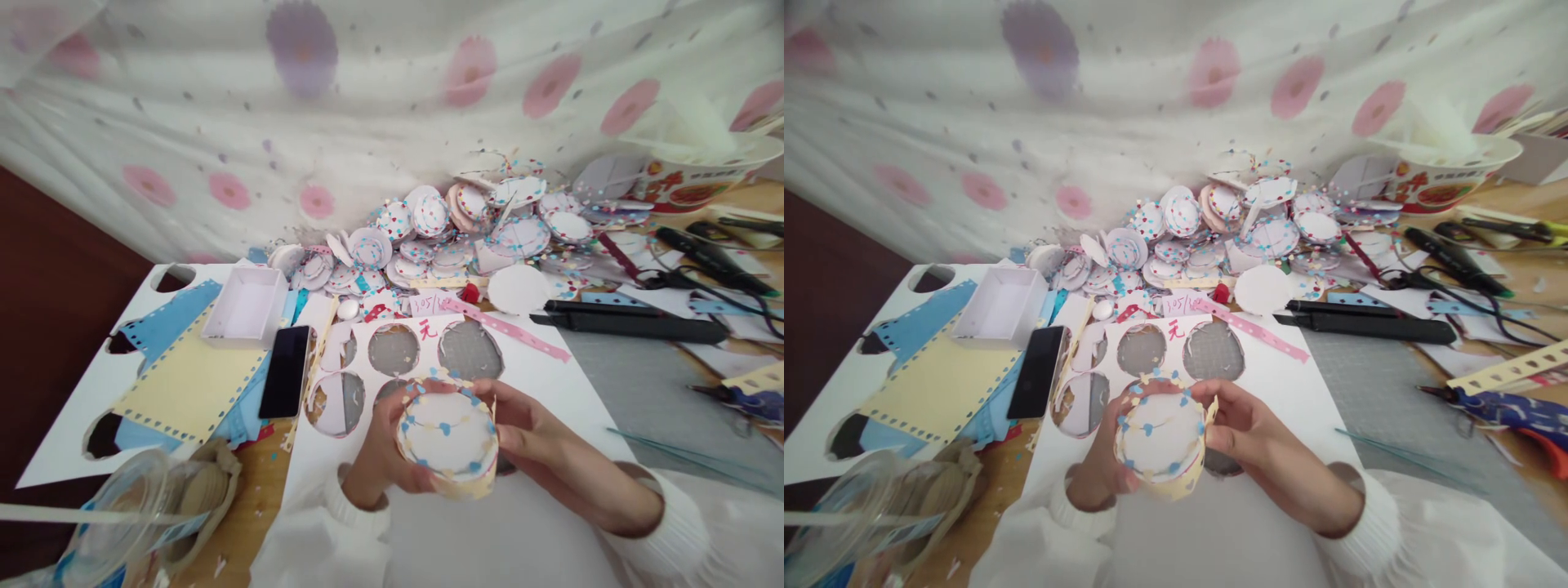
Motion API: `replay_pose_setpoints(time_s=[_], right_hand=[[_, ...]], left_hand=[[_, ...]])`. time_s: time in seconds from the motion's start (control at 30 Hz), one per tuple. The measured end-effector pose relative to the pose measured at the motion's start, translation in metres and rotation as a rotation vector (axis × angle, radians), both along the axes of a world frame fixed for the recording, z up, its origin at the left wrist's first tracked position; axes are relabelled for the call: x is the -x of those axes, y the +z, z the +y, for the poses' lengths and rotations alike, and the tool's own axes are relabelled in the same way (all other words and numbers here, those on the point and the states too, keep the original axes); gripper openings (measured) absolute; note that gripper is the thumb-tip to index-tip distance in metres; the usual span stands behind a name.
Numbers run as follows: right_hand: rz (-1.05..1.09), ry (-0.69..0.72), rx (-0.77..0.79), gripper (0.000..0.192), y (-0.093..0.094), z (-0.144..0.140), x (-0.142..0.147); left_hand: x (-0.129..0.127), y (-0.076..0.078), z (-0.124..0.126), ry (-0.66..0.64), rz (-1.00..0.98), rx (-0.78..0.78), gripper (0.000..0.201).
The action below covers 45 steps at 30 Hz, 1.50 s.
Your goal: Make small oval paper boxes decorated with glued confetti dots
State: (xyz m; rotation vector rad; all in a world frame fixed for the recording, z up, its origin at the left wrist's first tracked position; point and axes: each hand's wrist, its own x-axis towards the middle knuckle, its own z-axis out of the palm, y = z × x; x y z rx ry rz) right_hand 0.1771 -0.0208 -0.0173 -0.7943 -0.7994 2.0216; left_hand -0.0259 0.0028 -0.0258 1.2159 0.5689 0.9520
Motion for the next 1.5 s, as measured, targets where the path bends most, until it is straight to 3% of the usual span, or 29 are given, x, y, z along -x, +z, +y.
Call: replay_pose_setpoints(time_s=[0.1, 0.27, 0.43, 0.57, 0.73, 0.87, 0.97, 1.03, 1.23, 1.5], right_hand=[[0.005, 0.016, 0.007, 0.041, 0.002, 0.001, -0.002], [0.077, 0.09, 0.021, 0.042, 0.006, 0.001, -0.002], [0.152, 0.138, 0.012, 0.052, 0.006, -0.001, 0.0], [0.185, 0.109, 0.005, 0.049, 0.002, -0.001, 0.0], [0.121, 0.02, -0.018, 0.055, -0.003, 0.0, -0.006], [-0.098, -0.215, -0.241, 0.063, -0.006, 0.005, -0.004], [-0.254, -0.37, -0.492, 0.064, -0.011, 0.008, 0.002], [-0.31, -0.415, -0.582, 0.065, -0.015, 0.007, 0.006], [-0.378, -0.369, -0.671, 0.067, -0.015, 0.0, 0.007], [-0.363, -0.291, -0.646, 0.065, -0.019, 0.0, 0.002]], left_hand=[[0.0, -0.003, 0.003, -0.005, -0.009, 0.022, 0.085], [0.0, -0.002, 0.01, -0.018, 0.034, -0.066, 0.093], [0.003, -0.003, 0.008, -0.055, 0.121, -0.082, 0.103], [0.001, -0.006, 0.003, -0.077, 0.061, -0.01, 0.106], [-0.004, -0.006, 0.002, 0.04, 0.08, 0.023, 0.11], [-0.004, -0.007, 0.005, 0.15, 0.069, -0.083, 0.098], [-0.004, -0.006, 0.003, 0.2, 0.153, -0.163, 0.104], [-0.003, -0.004, -0.001, 0.192, 0.25, -0.2, 0.106], [-0.003, -0.003, -0.008, 0.17, 0.338, -0.243, 0.104], [-0.005, 0.003, -0.007, 0.075, 0.264, -0.129, 0.107]])
